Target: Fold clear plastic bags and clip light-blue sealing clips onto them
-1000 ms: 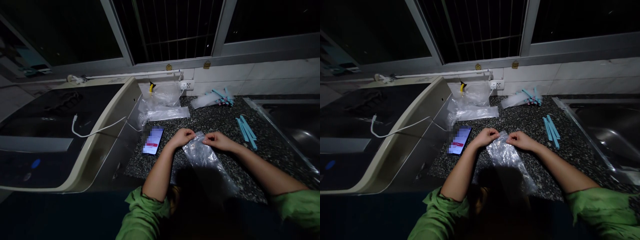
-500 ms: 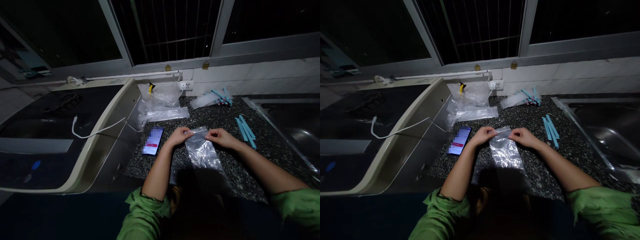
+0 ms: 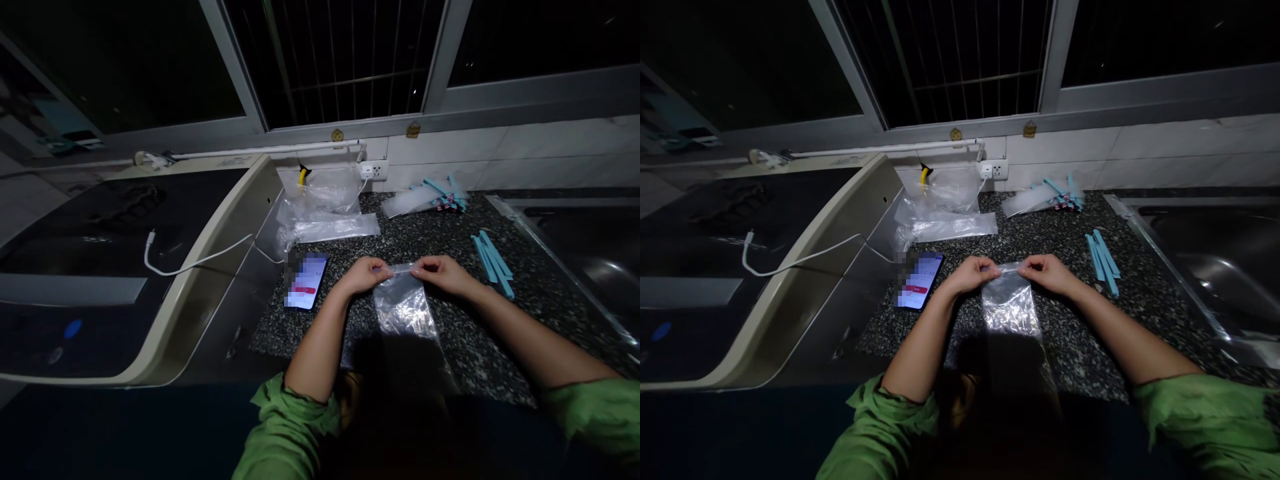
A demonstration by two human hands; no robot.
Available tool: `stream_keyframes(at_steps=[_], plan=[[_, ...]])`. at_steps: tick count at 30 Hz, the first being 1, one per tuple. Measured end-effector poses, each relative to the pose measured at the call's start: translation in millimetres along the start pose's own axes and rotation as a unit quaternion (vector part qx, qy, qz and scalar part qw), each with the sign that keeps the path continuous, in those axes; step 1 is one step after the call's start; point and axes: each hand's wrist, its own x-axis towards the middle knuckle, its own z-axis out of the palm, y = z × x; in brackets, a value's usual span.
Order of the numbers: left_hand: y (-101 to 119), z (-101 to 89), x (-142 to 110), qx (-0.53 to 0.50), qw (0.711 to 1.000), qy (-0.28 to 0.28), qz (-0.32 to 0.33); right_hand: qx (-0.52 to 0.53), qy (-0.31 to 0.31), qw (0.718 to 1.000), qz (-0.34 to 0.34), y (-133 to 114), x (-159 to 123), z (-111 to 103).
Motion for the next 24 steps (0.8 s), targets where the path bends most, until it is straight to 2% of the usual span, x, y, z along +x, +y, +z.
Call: stream_keyframes(at_steps=[7, 13, 17, 24], plan=[[-4.3, -1.8, 1.0, 0.017, 1.000, 0.015, -0.003, -0.043, 0.023, 0.999, -0.018, -2.7, -1.3, -1.0], [-8.5, -8.2, 4.6, -0.042, 0.995, 0.088, 0.027, -0.032, 0.088, 0.995, -0.032, -4.1, -1.1, -5.6], [-7.2, -8.2, 5.2, -0.054, 0.992, 0.105, 0.038, -0.014, 0.058, 0.998, -0.028, -5.1, -1.5, -7.3], [-5.4, -3.9, 3.4, -0.033, 0.996, 0.081, 0.024, -0.019, 0.033, 0.999, -0.020, -4.9, -1.6, -4.0]])
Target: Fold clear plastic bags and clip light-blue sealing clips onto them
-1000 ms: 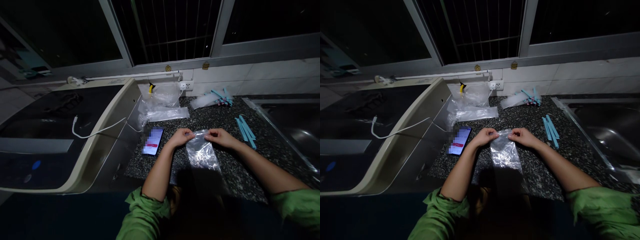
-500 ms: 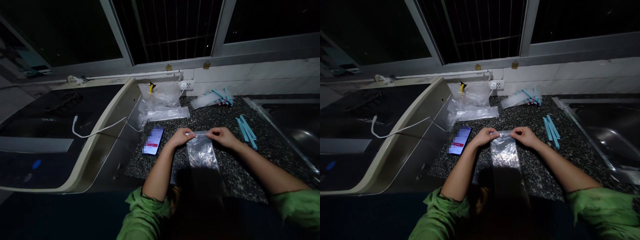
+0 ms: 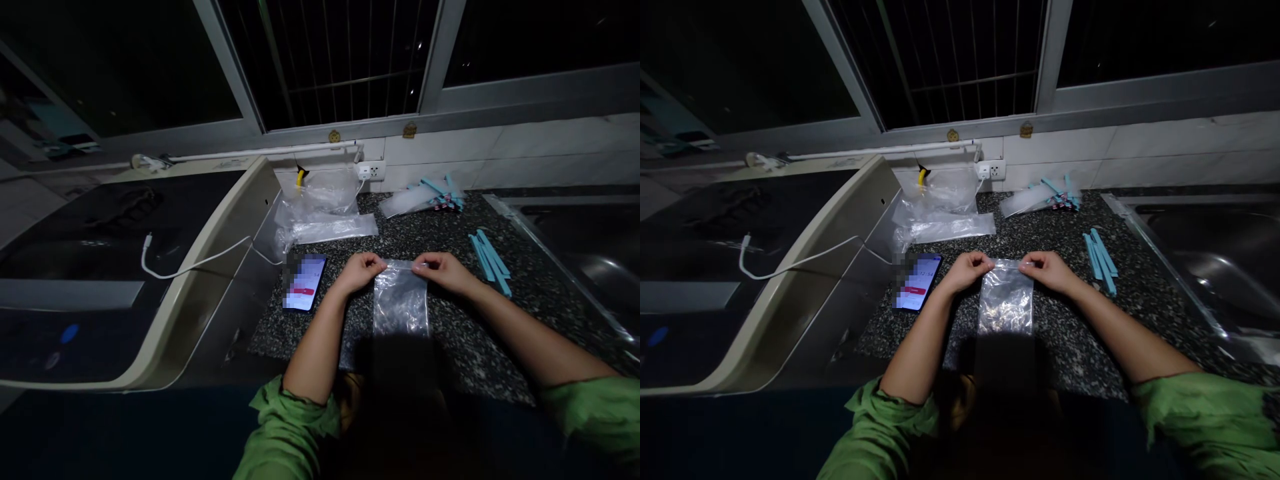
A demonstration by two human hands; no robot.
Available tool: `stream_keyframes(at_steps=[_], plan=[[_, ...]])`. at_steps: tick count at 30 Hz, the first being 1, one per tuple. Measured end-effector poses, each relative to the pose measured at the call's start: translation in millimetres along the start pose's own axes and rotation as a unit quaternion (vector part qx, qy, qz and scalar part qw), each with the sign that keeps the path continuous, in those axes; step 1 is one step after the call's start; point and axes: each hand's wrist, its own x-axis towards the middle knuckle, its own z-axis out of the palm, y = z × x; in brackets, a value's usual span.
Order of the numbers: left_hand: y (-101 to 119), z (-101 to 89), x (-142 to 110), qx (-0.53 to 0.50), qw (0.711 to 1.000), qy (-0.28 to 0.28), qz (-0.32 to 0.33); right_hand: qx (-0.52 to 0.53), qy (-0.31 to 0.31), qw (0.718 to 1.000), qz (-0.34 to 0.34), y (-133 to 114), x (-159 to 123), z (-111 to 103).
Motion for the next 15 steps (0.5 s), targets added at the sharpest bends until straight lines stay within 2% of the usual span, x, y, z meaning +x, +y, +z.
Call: stream_keyframes(at_steps=[6, 15], plan=[[-1.8, 2.9, 0.8, 0.021, 1.000, 0.000, -0.004, -0.025, -0.003, 1.000, -0.003, 3.9, 1.6, 0.3], [-0.9, 11.1, -0.8, 0.023, 0.999, -0.026, 0.002, -0.022, -0.042, 0.999, 0.000, -0.2, -2.4, 6.3]])
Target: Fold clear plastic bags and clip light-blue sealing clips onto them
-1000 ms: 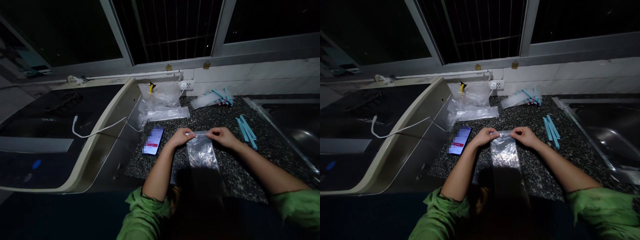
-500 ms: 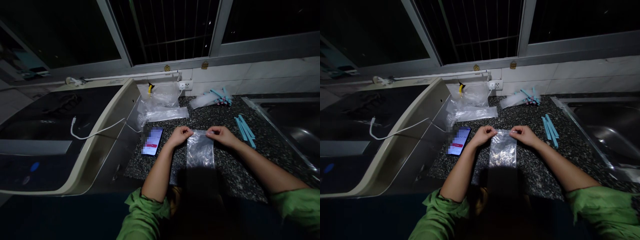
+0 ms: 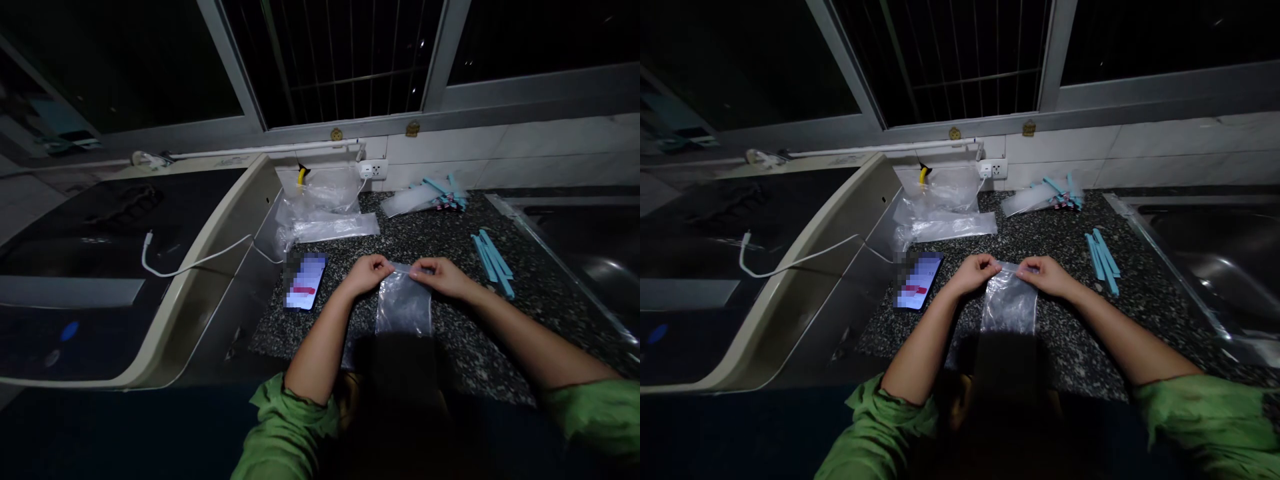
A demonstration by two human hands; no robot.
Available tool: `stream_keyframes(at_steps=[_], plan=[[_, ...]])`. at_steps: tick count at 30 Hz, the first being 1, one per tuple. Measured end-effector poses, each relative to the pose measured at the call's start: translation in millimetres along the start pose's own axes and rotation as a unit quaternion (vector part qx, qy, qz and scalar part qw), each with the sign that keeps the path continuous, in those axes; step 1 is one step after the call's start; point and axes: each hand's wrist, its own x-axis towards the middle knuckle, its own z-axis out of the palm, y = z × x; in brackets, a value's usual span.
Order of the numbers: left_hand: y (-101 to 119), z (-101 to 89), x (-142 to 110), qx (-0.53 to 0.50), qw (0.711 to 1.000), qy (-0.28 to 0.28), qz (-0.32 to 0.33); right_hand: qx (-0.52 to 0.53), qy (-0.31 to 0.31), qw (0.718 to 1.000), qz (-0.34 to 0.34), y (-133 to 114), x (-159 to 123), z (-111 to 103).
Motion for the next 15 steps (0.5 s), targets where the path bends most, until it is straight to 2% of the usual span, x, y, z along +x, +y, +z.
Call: stream_keyframes(at_steps=[5, 11, 15], plan=[[2.4, 2.9, -1.0, -0.036, 0.999, -0.007, -0.005, 0.004, 0.020, 1.000, -0.004, -2.2, -0.2, -3.2], [3.6, 2.7, -4.4, -0.059, 0.991, -0.104, -0.057, 0.018, 0.102, 0.995, -0.010, 0.0, 0.6, -14.8], [2.4, 2.9, -6.6, -0.054, 0.984, -0.147, -0.088, 0.045, 0.157, 0.987, -0.004, 1.4, 0.1, -21.1]])
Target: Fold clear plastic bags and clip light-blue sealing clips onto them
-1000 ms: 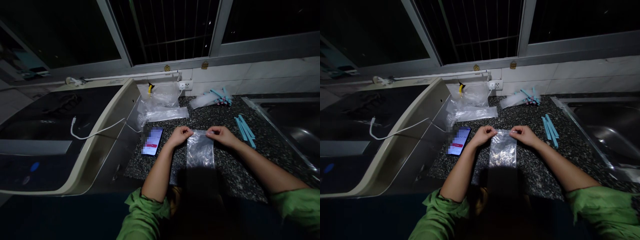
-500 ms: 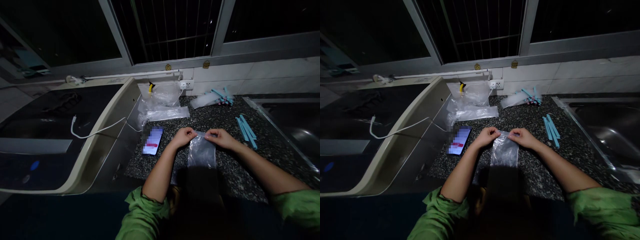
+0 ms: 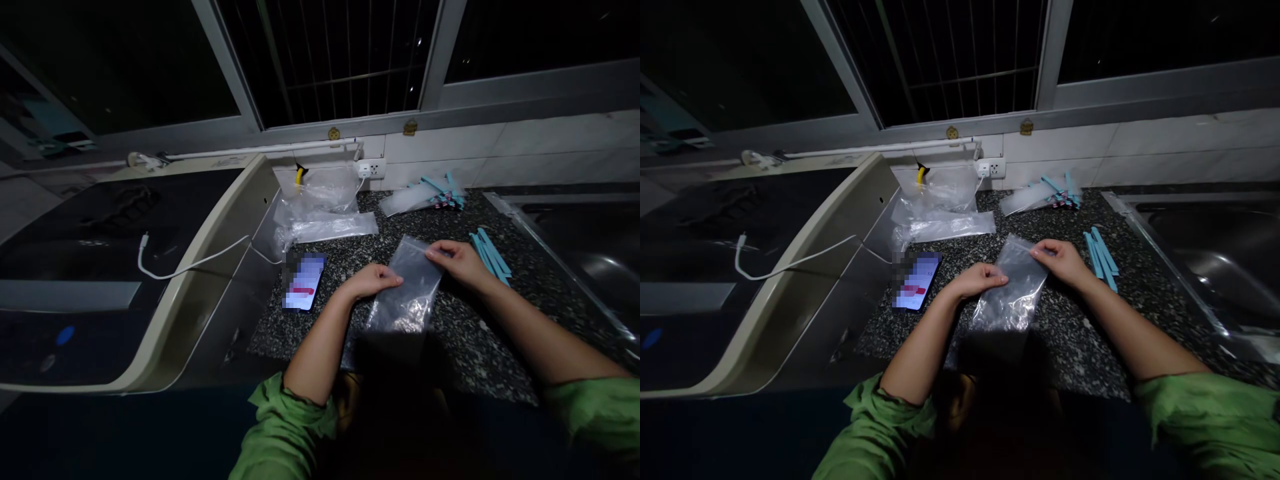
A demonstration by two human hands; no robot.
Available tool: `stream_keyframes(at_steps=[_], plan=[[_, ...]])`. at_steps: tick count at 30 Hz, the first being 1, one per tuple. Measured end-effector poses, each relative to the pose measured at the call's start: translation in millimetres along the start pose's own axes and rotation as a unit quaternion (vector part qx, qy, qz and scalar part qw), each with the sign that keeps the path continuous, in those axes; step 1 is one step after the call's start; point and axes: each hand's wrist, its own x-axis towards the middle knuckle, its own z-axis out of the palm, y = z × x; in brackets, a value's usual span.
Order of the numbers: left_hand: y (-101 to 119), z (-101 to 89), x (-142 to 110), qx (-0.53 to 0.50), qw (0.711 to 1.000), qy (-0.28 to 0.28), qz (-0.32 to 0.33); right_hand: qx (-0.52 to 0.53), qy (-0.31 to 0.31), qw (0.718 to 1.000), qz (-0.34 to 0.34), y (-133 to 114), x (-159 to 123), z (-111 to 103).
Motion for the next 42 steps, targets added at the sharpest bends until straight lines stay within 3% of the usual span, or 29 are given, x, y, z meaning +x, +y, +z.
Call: stream_keyframes(at_steps=[8, 18, 21, 25, 28, 31, 38, 42], plan=[[0.3, -5.4, -4.3, 0.061, 0.996, -0.061, -0.004, 0.023, 0.098, 0.995, 0.005, 3.5, 6.2, -17.2], [5.3, -14.7, -9.2, 0.102, 0.987, -0.121, -0.002, 0.033, 0.104, 0.994, -0.008, 4.4, 9.2, -17.0], [4.6, -11.5, -8.4, 0.053, 0.994, -0.093, -0.013, 0.047, 0.096, 0.994, -0.001, 4.0, 8.8, -14.2], [4.2, -5.5, -3.9, 0.004, 1.000, 0.017, 0.022, 0.050, 0.075, 0.996, 0.007, 3.5, 6.2, -9.2], [4.1, -4.2, -1.0, -0.003, 0.997, 0.065, 0.041, 0.055, 0.076, 0.995, 0.013, 2.3, 4.1, -7.1], [4.1, -6.0, -1.3, -0.002, 0.997, 0.070, 0.034, 0.062, 0.073, 0.995, 0.022, 1.4, 3.7, -7.1], [5.5, -5.4, -5.7, -0.008, 1.000, 0.020, 0.015, 0.064, 0.035, 0.997, 0.021, 4.2, 2.1, -0.4], [3.6, -1.4, -2.0, -0.029, 0.997, 0.064, 0.039, 0.054, -0.001, 0.998, 0.017, 2.6, -2.2, 8.6]])
